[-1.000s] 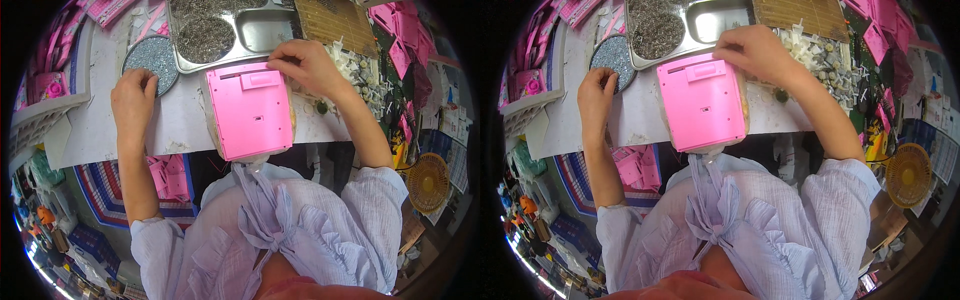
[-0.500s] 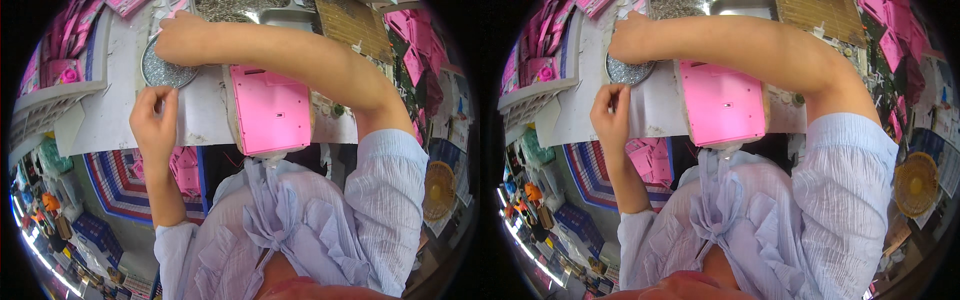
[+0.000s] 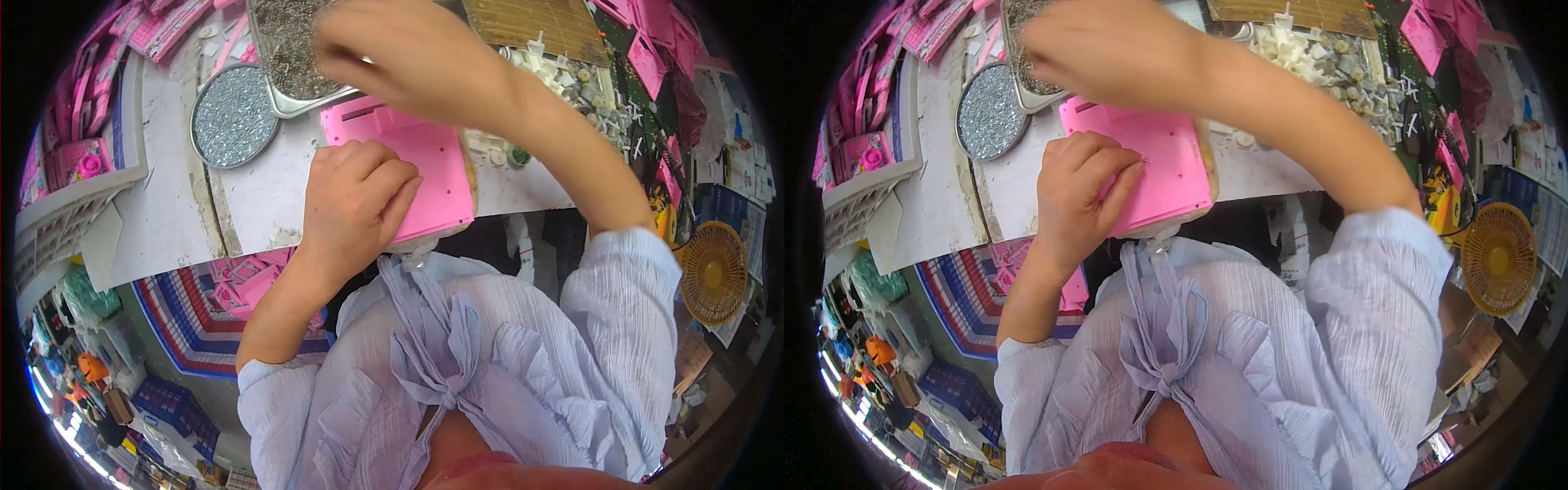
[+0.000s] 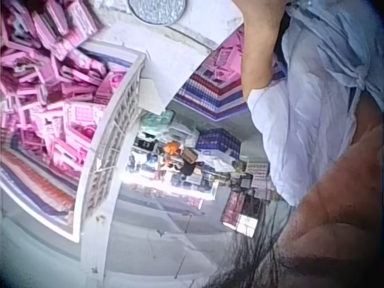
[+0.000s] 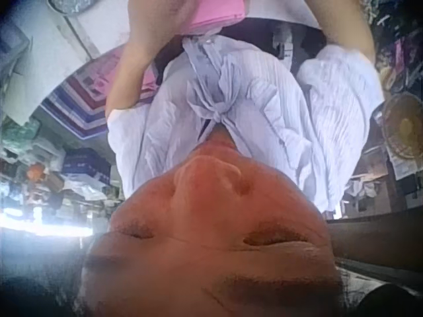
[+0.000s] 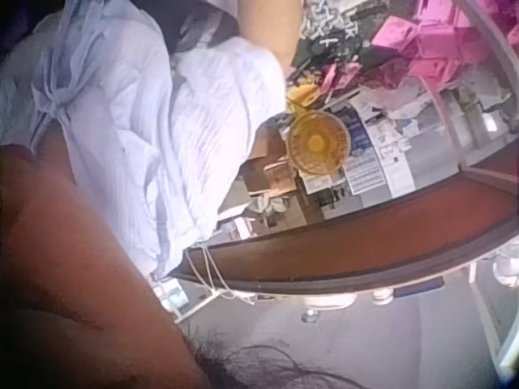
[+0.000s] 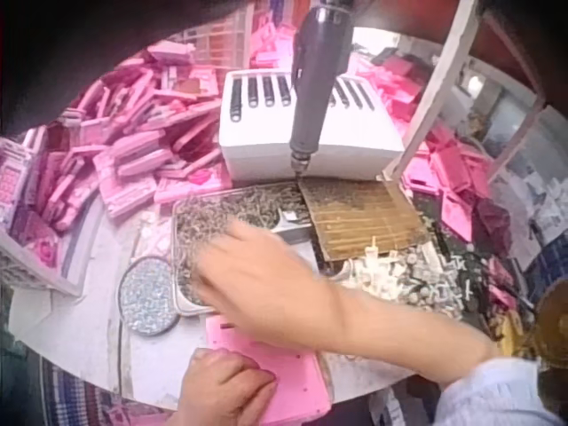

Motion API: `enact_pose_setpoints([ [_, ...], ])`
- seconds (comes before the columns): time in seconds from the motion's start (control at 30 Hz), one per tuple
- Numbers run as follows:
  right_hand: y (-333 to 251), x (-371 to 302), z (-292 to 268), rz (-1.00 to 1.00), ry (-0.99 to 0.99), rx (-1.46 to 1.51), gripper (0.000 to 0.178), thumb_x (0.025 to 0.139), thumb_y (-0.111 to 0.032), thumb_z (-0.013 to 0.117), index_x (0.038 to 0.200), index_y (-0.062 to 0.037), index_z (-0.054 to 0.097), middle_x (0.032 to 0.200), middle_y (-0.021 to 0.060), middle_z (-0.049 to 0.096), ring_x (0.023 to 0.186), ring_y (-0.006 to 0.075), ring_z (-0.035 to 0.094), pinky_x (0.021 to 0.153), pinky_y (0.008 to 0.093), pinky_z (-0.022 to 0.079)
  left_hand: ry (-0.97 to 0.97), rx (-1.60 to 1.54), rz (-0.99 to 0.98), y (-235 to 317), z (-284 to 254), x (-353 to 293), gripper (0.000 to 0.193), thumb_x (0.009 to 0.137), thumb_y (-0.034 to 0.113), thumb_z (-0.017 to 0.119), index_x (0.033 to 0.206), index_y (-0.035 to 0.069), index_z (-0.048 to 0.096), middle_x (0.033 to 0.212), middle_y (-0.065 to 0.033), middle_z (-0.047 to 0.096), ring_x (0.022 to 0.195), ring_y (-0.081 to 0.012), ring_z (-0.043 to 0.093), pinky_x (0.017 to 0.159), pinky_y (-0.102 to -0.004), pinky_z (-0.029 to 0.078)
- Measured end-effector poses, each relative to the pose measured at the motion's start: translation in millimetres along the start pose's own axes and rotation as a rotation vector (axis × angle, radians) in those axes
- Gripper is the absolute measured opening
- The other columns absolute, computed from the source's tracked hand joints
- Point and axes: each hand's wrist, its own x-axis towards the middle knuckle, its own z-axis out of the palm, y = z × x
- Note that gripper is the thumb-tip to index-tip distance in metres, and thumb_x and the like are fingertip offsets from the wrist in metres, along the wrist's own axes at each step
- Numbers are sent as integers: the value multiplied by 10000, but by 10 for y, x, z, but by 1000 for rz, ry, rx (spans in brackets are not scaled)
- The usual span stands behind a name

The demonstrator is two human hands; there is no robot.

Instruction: Assembling and soldering components for a pink toy piano or electronic musical device.

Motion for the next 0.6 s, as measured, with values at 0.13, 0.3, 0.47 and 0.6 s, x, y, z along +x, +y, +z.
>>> enact_pose_setpoints([
  [0.13,-219,-1091,-176,259,43,272,159,792,-93,792,917,-72,696,835,68,637,809,284,578,738,393,467,-137,7,21,97,14,73,152,781,102,791,912,94,714,860,-31,648,823,-228,622,779,-372,425],
  [0.3,-305,-1407,44,215,170,184,255,730,-83,830,963,-74,728,860,53,660,810,271,588,729,393,470,-120,4,41,127,141,-25,84,841,163,742,893,120,693,861,-13,608,783,-217,572,731,-383,388],
  [0.47,-195,-1433,29,86,171,180,333,696,-99,840,1016,-67,756,867,44,663,815,255,593,731,385,470,-138,47,103,156,228,-2,126,789,157,742,892,125,677,860,-10,591,776,-205,561,737,-379,396],
  [0.6,-179,-1453,-67,168,160,221,346,704,-94,838,1039,-51,764,835,48,653,784,250,592,727,373,467,-242,126,194,152,230,40,215,750,137,746,956,114,690,892,-17,607,789,-201,580,751,-371,416],
])
